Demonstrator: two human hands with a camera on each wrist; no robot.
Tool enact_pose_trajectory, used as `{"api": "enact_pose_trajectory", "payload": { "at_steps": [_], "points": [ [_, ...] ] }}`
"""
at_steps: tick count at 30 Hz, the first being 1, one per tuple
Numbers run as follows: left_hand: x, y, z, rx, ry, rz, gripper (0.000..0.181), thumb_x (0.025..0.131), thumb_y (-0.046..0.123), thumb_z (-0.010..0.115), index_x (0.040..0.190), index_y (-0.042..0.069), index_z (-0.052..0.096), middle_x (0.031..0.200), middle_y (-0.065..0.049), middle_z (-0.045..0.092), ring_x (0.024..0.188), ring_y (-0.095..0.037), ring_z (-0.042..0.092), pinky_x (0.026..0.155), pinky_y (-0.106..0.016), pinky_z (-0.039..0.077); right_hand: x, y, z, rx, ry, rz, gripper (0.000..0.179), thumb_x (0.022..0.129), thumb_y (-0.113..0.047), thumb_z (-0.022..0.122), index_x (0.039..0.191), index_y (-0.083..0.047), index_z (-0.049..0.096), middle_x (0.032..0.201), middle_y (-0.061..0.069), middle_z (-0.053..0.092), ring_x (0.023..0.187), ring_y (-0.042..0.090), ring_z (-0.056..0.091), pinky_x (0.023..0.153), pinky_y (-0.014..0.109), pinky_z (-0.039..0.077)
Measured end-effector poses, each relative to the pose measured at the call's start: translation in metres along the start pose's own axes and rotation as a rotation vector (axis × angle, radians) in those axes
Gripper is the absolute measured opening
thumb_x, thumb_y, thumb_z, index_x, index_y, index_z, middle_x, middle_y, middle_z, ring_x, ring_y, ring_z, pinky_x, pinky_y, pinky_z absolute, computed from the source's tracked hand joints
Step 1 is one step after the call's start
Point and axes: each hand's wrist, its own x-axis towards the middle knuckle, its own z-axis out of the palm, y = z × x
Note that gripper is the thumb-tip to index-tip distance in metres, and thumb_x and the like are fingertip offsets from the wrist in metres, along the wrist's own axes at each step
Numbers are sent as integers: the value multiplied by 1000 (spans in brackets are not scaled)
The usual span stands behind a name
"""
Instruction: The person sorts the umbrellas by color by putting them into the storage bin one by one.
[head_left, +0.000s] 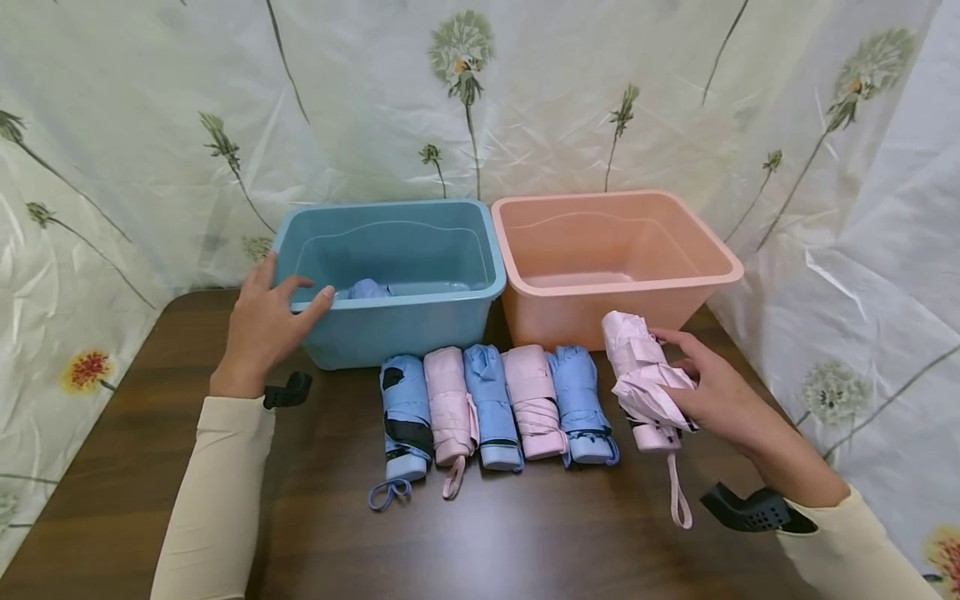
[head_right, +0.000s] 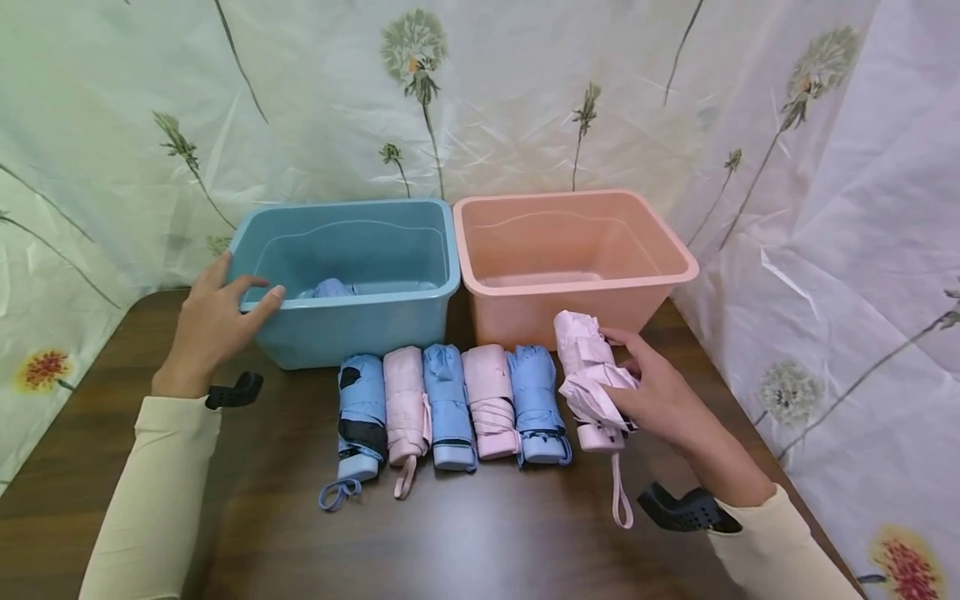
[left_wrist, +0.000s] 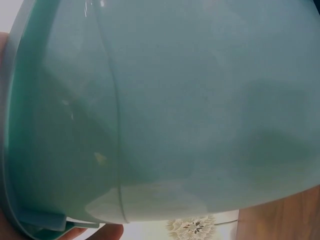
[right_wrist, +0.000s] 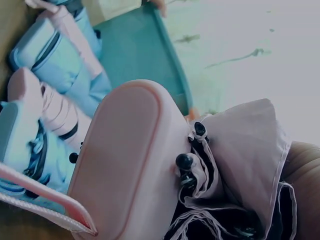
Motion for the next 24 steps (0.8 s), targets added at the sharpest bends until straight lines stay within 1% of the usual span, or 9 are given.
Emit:
{"api": "enact_pose_trajectory", "payload": {
  "at_steps": [3,5,10,12,15,17,21,22,24],
  "points": [
    [-1,1,0,-1,1,-1,65,91,62,48,115,4,67,157,-21,20,144,-42,16,100,-72,24,-2,-6,-2,40,8,-35,71,88,-10,66,149,-8,28,114,31,58,80,19,62,59,32,52],
    [-1,1,0,-2,2,-1,65,91,61,48,115,4,67,157,-21,20,144,-42,15,100,-72,23,-3,-11,-3,76,16,-67,69,88,-8,66,148,-8,30,109,28,59,76,17,63,58,32,53],
    [-1,1,1,0,-18,-8,66,91,62,48,116,4,66,158,-21,18,144,-43,15,100,-73,24,-5,-23,-9,195,9,-131,63,90,-1,63,144,-15,36,97,10,62,71,15,65,56,31,54],
    [-2,2,3,1,-29,-10,66,91,62,47,117,4,65,158,-21,18,143,-43,15,99,-73,24,-4,-27,-13,236,-1,-149,61,90,2,61,143,-17,37,94,5,63,71,15,66,56,31,54],
    [-2,2,4,3,-33,-4,67,91,62,47,117,4,66,158,-21,17,143,-43,15,99,-73,24,1,-34,-17,255,1,-156,60,91,2,59,143,-18,38,93,2,65,71,15,67,56,30,54],
    [-1,1,2,5,-29,1,66,91,62,47,116,3,66,158,-21,18,143,-44,15,100,-73,23,7,-39,-19,247,15,-162,59,91,2,59,143,-17,38,87,1,65,67,14,66,55,28,53],
    [0,1,-2,4,-20,0,66,91,61,47,115,3,66,157,-21,18,143,-44,15,99,-74,22,20,-47,-25,251,46,-173,54,93,0,56,141,-15,40,95,-6,65,73,9,65,58,24,53],
    [0,1,-2,3,-22,-1,66,91,61,47,115,3,66,157,-21,18,143,-44,15,99,-74,22,23,-49,-27,251,53,-173,53,93,0,56,141,-15,40,94,-6,64,73,9,65,58,24,53],
    [0,1,-2,2,-29,-2,66,91,62,47,116,3,66,158,-21,18,143,-43,15,99,-74,23,28,-52,-31,250,55,-156,51,94,-3,55,142,-15,39,96,-7,65,74,8,65,59,23,53]
  ]
}}
